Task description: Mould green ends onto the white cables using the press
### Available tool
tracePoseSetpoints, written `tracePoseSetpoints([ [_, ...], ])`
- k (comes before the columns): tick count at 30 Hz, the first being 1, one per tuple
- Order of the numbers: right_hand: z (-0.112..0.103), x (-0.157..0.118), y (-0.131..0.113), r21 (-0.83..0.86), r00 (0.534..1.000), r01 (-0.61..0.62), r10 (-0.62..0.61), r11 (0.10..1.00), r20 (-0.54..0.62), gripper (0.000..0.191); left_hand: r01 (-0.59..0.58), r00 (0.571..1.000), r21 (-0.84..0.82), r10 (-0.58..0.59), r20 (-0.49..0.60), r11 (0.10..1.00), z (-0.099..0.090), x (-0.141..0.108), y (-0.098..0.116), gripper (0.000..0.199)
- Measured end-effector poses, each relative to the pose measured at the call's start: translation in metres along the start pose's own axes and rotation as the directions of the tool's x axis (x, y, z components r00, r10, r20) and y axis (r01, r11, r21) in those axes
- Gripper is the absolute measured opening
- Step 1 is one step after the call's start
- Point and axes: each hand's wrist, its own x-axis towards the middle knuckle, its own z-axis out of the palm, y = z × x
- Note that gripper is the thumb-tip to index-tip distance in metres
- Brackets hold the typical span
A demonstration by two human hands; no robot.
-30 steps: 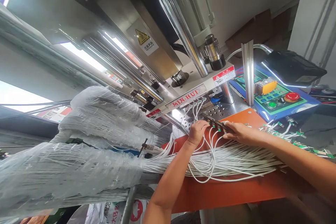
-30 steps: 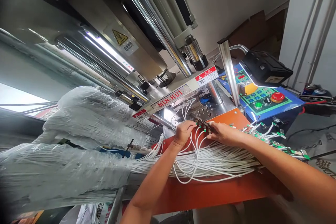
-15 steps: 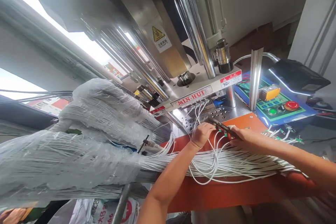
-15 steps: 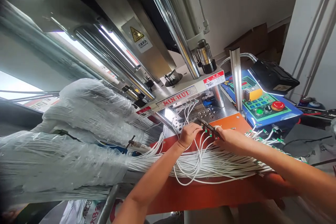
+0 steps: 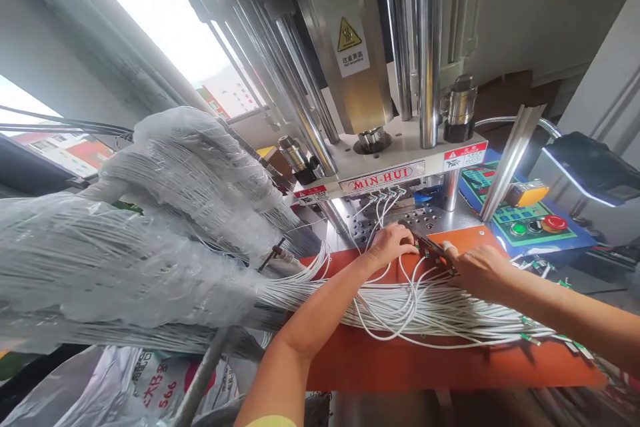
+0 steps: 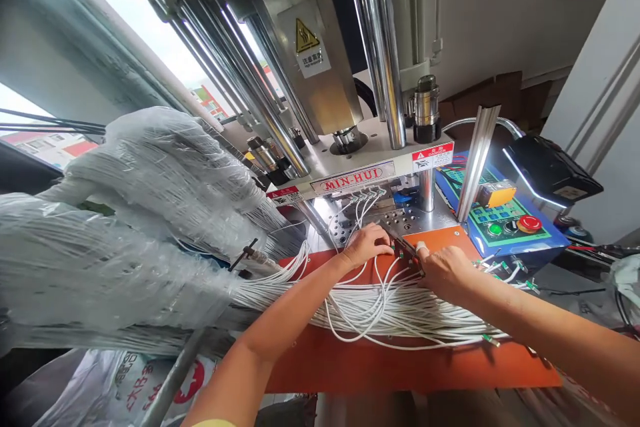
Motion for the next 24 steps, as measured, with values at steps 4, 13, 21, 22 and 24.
tracePoseSetpoints([
  [4, -0.007, 0.0, 0.0, -0.013, 1.0, -0.014, 0.014, 1.0, 0.011, 0.056, -0.018, 0.999, -0.025, 0.018, 0.028, 1.0, -0.002, 0.001, -0.003, 0.019],
  [13, -0.028, -0.002, 0.001, -0.036, 0.991, -0.133, 0.132, 0.99, -0.031, 0.041, 0.099, 0.974, 0.039, -0.088, -0.209, 0.994, -0.029, -0.01, -0.002, 0.024],
  [21, -0.03, 0.149, 0.016, 0.169, 0.861, -0.026, 0.108, 0.985, -0.498, 0.048, 0.588, 0.624, -0.119, -0.542, -0.563, 0.8, -0.051, -0.003, -0.036, 0.03],
  [22, -0.035, 0.172, 0.013, 0.248, 0.858, -0.018, 0.143, 0.968, -0.494, 0.048, 0.616, 0.618, -0.149, -0.591, -0.518, 0.774, -0.048, -0.001, -0.035, 0.038],
  [24, -0.047, 0.209, 0.002, 0.322, 0.848, 0.014, 0.16, 0.947, -0.506, 0.045, 0.674, 0.579, -0.21, -0.683, -0.445, 0.708, -0.04, 0.003, -0.03, 0.057],
])
